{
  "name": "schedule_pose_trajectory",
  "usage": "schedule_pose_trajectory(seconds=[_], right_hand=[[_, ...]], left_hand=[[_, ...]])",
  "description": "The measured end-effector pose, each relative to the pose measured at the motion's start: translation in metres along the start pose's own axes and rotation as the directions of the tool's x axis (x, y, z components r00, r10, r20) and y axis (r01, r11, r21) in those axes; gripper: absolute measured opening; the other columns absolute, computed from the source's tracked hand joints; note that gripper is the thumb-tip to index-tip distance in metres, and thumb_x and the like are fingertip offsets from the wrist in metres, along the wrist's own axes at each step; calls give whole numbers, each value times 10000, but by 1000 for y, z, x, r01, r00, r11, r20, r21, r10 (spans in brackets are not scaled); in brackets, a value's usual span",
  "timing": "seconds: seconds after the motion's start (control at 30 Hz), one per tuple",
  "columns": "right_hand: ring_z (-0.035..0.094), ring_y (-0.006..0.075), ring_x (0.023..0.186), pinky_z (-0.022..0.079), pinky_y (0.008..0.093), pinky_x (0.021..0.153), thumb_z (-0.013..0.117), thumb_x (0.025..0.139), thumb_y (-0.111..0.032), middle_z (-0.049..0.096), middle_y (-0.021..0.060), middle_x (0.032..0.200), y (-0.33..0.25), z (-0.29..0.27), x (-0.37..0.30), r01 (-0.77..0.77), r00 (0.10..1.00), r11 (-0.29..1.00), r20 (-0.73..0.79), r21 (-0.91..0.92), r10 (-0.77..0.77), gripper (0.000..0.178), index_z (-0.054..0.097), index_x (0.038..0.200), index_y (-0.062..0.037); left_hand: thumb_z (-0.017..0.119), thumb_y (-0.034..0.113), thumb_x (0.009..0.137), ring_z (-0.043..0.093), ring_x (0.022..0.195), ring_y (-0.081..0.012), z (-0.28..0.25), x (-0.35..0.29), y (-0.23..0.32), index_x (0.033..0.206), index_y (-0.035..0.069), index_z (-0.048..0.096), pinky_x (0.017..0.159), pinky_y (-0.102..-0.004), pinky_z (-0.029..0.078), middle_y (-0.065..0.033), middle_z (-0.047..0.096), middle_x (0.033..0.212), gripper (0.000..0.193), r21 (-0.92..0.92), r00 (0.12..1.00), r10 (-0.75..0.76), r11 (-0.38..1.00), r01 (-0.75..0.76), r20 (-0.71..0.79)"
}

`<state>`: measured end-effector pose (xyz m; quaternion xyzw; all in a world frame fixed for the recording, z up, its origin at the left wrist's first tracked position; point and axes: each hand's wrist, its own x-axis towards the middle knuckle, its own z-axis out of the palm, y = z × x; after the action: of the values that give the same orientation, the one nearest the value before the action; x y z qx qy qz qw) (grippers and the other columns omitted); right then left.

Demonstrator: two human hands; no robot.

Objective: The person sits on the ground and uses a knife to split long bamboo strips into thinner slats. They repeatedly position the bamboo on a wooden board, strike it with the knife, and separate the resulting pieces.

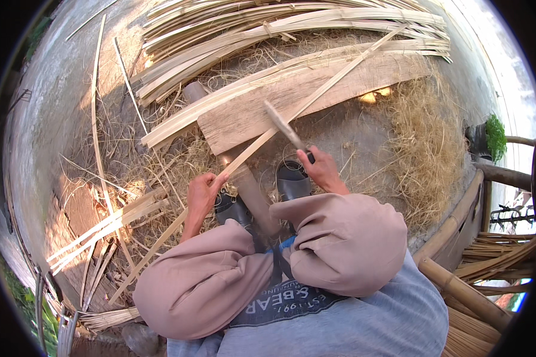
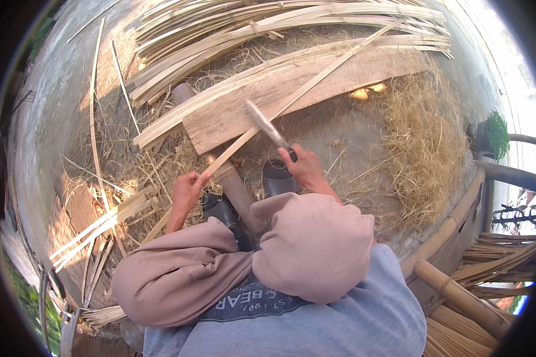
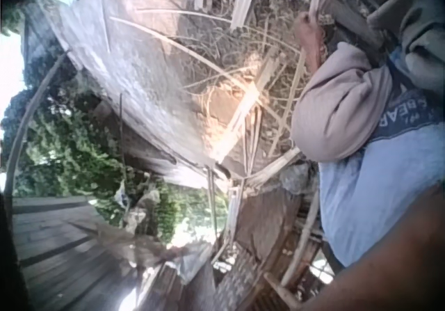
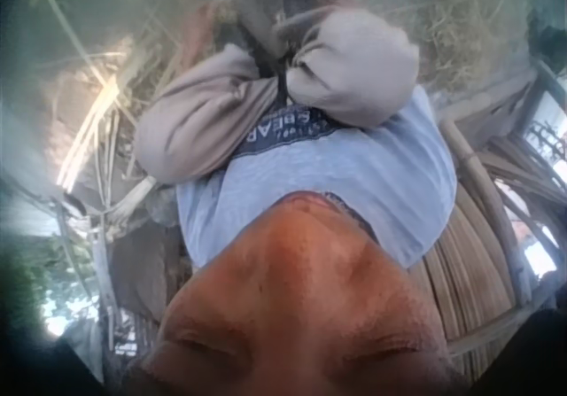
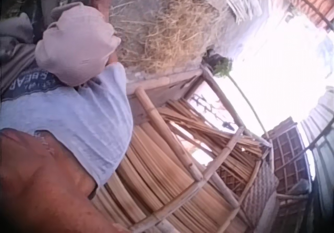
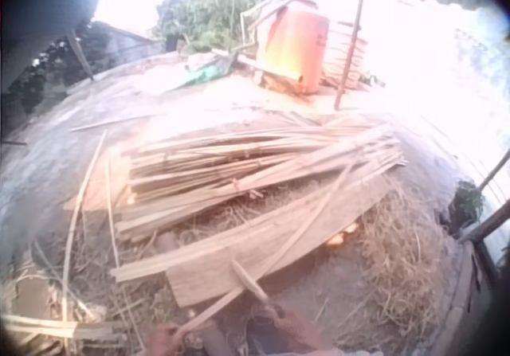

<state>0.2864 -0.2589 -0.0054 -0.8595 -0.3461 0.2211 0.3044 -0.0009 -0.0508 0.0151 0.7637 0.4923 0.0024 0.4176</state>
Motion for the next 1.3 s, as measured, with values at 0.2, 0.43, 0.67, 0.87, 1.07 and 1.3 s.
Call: schedule_pose_trajectory(seconds=[0.2, 0.43, 0.67, 0.87, 1.07, 1.3], right_hand=[[655, 387, 632, 508, 470, 619, 610, 1020, -535, 618, 208, 636, -10, -20, 7, 66, 998, 996, 24, -65, -65, 586, 613, 811, 12], [658, 500, 757, 485, 547, 682, 576, 1023, -558, 650, 293, 743, 36, -52, 55, -258, 966, 966, 25, -6, 258, 588, 620, 869, 8], [649, 435, 680, 479, 521, 655, 559, 1031, -566, 614, 277, 689, 69, -77, 78, -242, 962, 970, -129, 4, 241, 665, 594, 786, 51], [647, 382, 575, 471, 508, 569, 544, 1040, -564, 586, 234, 597, 31, -39, 54, 131, 989, 975, 93, -181, -115, 671, 575, 741, 35], [644, 303, 543, 479, 445, 531, 562, 1033, -572, 584, 177, 585, 99, -132, 98, -377, 867, 918, -302, 124, 397, 655, 583, 743, 15], [618, 284, 586, 482, 451, 581, 619, 1015, -538, 585, 181, 614, -32, -2, -6, 139, 979, 989, 159, -46, -130, 583, 630, 828, 15]], left_hand=[[757, 492, 927, 496, 529, -199, 0, 3, 10, 785, 27, 728, 549, -403, 396, -94, 552, 555, 488, -4, 999, 10, 1000, -10, -52], [762, 464, 937, 434, 530, -129, -22, -16, -37, 780, 21, 723, 520, -362, 327, -30, 511, 554, 472, -50, 995, -25, 998, 30, 92], [776, 364, 960, 404, 555, -43, -80, -44, -87, 767, 26, 692, 492, -263, 278, 53, 545, 616, 398, -213, 963, -121, 962, 174, 239], [758, 328, 980, 415, 557, -38, -85, -48, -77, 749, 41, 662, 496, -259, 292, 57, 549, 626, 380, -158, 957, -134, 971, 178, 256], [684, 356, 1021, 428, 581, -50, -126, -74, -115, 820, 34, 695, 517, -276, 304, 55, 531, 633, 380, -139, 921, -188, 959, 247, 341], [537, 508, 1058, 643, 662, -441, -6, -24, -13, 860, 90, 642, 574, -504, 468, -182, 665, 714, 474, 416, 978, 203, 895, -164, -51]])
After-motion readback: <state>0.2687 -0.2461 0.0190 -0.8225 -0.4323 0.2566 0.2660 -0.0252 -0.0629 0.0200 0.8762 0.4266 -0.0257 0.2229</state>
